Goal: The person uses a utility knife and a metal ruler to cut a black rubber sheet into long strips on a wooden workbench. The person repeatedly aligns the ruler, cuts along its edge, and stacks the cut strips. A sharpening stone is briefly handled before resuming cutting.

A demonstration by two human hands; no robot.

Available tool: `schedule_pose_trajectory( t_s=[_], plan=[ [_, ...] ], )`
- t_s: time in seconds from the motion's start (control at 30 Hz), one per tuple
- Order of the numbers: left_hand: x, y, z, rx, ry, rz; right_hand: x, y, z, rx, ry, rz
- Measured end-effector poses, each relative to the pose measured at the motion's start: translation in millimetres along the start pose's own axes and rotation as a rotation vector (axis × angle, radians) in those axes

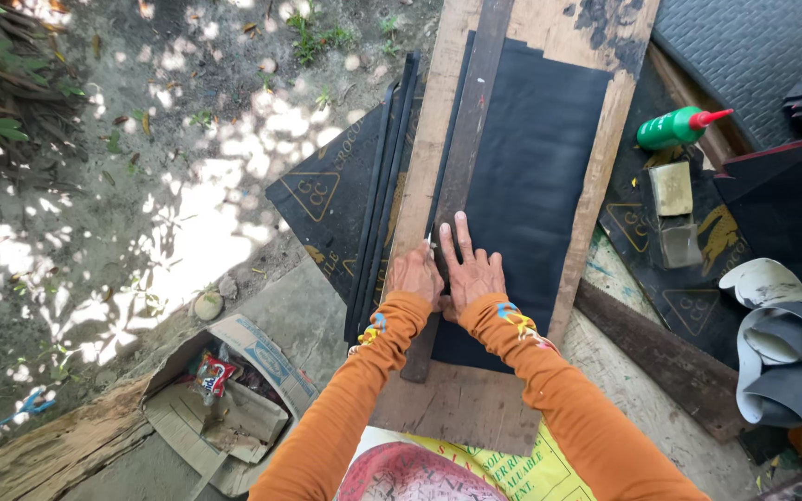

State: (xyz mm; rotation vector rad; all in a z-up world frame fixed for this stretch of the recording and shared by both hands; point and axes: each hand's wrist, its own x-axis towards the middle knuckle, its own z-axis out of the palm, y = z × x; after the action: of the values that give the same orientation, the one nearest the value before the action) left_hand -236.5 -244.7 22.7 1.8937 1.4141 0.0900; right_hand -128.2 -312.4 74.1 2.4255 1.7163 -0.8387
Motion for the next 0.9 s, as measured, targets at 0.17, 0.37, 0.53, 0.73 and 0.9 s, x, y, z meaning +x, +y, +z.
schedule_pose_trajectory(
  t_s=[0.17, 0.37, 0.53, 0.73, 0.9],
  plan=[
    [4.9, -1.0, 4.2, 0.011, 0.061, 0.066, 5.5, -7.4, -7.4, -0.078, -0.031, 0.039],
    [-9.7, -17.2, 13.5, 0.032, 0.134, 0.087, 2.3, -8.1, -3.6, -0.078, 0.070, 0.000],
    [-73.6, -48.7, 7.5, -0.008, 0.045, 0.104, 4.6, -7.7, 2.4, -0.054, 0.014, 0.039],
    [-98.9, -58.0, 6.0, -0.001, 0.075, 0.093, -23.3, -10.0, 20.3, -0.084, 0.212, -0.180],
    [-94.6, -64.2, 14.3, 0.005, 0.086, 0.104, -34.8, -18.7, 25.9, -0.168, 0.028, -0.138]
  ],
)
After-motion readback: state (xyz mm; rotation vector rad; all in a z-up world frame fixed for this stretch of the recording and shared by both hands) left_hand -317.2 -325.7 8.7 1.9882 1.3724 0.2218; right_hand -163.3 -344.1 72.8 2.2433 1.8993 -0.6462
